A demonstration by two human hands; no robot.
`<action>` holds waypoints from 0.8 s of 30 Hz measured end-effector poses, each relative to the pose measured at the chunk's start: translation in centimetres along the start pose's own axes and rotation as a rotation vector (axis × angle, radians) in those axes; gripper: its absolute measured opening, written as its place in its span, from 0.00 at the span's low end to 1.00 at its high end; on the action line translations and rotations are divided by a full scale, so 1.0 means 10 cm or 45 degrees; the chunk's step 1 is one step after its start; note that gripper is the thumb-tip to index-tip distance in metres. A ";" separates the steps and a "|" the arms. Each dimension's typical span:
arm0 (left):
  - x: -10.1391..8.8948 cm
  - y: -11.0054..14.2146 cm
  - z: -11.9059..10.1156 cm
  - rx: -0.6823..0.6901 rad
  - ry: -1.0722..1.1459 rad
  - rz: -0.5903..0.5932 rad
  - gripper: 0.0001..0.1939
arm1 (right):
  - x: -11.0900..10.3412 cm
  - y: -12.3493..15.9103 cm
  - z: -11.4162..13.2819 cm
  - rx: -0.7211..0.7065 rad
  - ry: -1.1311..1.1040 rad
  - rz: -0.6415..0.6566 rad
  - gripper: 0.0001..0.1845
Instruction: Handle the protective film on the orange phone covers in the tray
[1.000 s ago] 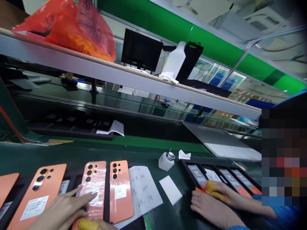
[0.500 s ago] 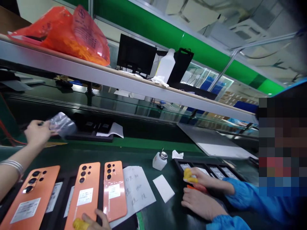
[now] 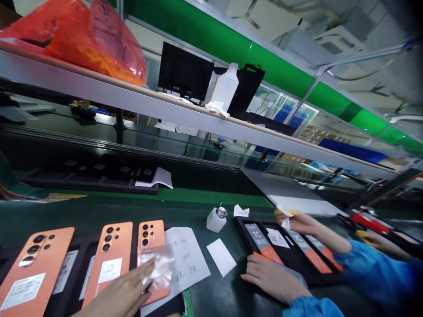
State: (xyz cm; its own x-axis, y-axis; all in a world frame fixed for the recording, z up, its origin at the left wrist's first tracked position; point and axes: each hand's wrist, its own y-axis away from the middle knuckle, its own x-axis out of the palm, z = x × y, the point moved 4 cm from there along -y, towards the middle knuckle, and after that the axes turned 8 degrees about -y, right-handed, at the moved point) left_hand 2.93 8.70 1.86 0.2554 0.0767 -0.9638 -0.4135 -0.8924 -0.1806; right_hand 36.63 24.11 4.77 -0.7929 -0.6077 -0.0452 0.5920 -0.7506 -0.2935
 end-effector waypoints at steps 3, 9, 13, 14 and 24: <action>-0.17 0.02 0.07 -0.124 -0.035 0.137 0.28 | -0.10 0.03 -0.09 0.090 0.073 0.110 0.03; -0.26 -0.17 0.06 -0.330 0.063 0.689 0.46 | -0.21 0.06 -0.09 -0.143 0.313 0.151 0.04; -0.36 -0.39 -0.11 -0.333 0.005 0.921 0.50 | -0.31 0.04 0.05 -0.404 0.483 0.144 0.05; -0.38 -0.44 -0.15 -0.316 -0.026 0.954 0.50 | -0.32 0.04 0.07 -0.454 0.511 0.115 0.05; -0.35 -0.53 0.00 -0.085 -0.029 0.908 0.51 | -0.22 0.04 0.03 -0.561 0.705 0.170 0.06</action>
State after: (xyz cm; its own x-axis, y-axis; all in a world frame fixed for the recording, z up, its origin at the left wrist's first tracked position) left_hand 4.26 13.12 6.16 -0.0755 -0.5269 -0.8466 -0.4184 -0.7539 0.5065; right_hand 38.64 25.05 5.03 -0.7438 -0.3788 -0.5506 0.6683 -0.4334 -0.6046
